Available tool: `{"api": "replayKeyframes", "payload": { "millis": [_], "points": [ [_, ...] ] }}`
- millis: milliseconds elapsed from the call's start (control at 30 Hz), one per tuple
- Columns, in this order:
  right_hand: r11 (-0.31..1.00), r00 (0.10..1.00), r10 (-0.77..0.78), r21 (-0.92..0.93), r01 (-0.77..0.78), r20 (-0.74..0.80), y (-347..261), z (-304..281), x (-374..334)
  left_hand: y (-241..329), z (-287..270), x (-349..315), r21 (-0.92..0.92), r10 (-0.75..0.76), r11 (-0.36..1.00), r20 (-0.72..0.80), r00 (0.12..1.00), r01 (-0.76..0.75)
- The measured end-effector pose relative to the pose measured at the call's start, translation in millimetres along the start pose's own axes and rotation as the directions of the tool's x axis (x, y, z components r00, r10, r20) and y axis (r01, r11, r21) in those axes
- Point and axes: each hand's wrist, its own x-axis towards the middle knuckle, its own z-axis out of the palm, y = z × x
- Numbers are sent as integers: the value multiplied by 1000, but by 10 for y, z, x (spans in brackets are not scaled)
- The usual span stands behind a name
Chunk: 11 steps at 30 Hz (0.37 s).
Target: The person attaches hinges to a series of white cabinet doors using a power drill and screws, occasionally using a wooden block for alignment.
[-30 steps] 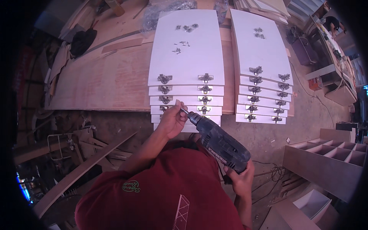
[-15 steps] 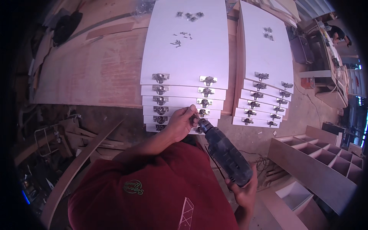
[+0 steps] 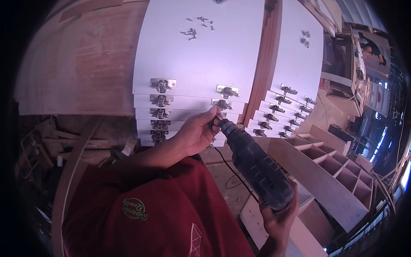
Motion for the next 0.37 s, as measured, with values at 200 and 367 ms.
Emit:
{"api": "replayKeyframes", "payload": {
  "millis": [200,367],
  "points": [
    [1000,999,22,-8,-22,-32,-294,74,166,77,-116,-199,220,-75,973,-11,997,75],
    [993,999,-31,-112,32,11,-538,139,336,215,-234,-383,931,307,312,90,947,-190]
  ]
}}
